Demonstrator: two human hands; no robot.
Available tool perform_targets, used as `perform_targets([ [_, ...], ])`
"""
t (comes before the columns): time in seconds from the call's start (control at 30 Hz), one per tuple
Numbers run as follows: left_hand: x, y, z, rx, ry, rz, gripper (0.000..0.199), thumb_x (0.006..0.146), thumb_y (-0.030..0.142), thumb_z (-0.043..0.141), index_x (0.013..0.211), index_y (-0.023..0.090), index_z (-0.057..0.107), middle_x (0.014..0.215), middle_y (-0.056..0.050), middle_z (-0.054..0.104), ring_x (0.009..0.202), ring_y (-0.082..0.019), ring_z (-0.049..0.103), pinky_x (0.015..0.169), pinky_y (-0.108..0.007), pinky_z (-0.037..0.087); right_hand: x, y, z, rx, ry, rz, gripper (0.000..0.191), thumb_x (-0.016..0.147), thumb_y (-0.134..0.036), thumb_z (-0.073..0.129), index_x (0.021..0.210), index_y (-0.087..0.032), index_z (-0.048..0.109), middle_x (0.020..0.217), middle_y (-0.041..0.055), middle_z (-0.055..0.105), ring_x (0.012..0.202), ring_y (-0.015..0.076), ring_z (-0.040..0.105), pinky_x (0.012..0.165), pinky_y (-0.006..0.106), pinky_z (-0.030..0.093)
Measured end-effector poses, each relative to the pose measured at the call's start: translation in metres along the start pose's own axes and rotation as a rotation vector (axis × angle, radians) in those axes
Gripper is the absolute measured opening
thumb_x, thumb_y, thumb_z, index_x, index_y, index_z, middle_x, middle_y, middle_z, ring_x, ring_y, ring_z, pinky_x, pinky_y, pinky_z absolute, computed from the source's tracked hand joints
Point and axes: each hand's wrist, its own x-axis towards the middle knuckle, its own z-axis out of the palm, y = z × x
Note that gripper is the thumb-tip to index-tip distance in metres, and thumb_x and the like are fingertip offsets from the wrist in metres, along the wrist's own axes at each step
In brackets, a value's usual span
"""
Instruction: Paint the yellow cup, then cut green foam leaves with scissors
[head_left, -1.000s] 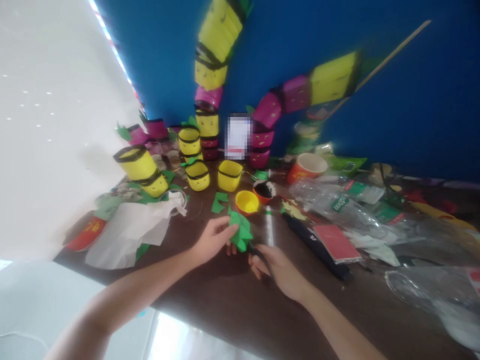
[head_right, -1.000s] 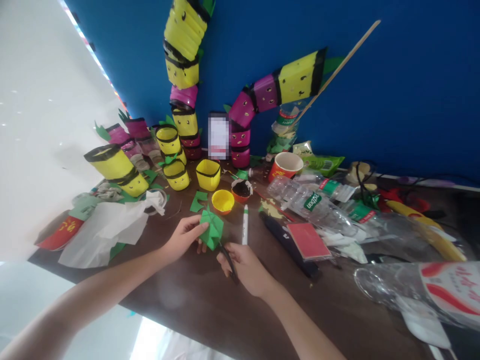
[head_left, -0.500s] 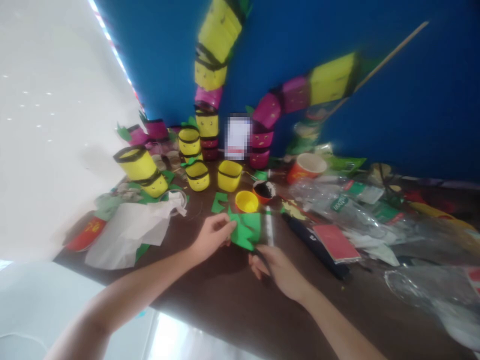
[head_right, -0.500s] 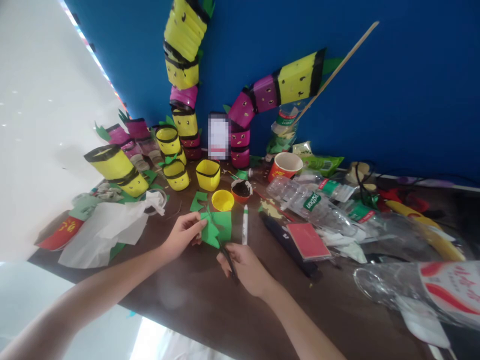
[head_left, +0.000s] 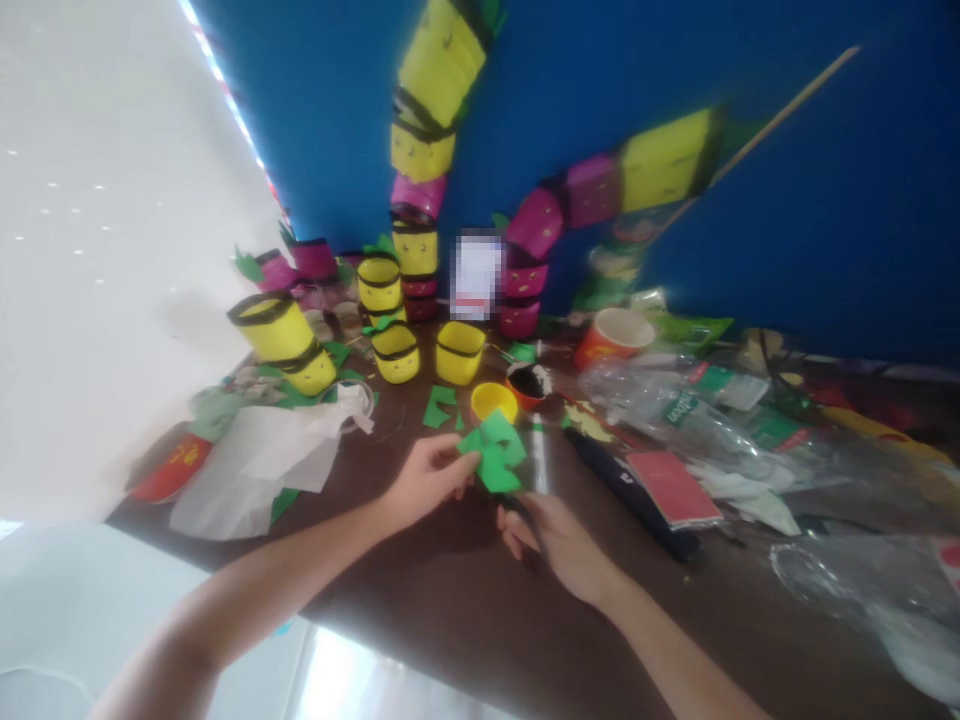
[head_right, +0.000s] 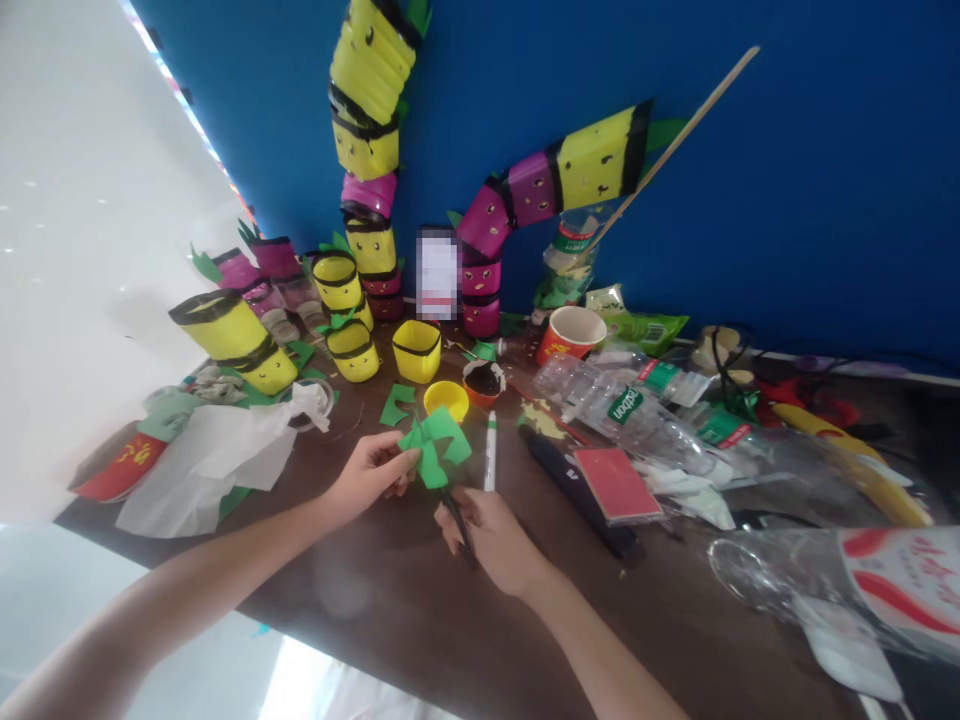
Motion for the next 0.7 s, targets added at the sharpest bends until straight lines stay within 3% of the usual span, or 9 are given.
perform_targets([
  [0.7,0.0004,-0.0012,-0.0008,0.008,-0.015,-0.027,0.038,0.077,0.049,0.056,0.062,0.014,0.053,0.044,0.004,0.049,0.037,-0.005,0.041,0.037,-0.017,0.029,0.0011,0.0019,-0.0013,-0.041,-0.013,-0.004,0.049,0.068,-0.065,0.057,0.062,-0.018,0.045,0.05,-0.0041,0.044,0.049,0.0089,0.041,0.051,0.023,0.033],
])
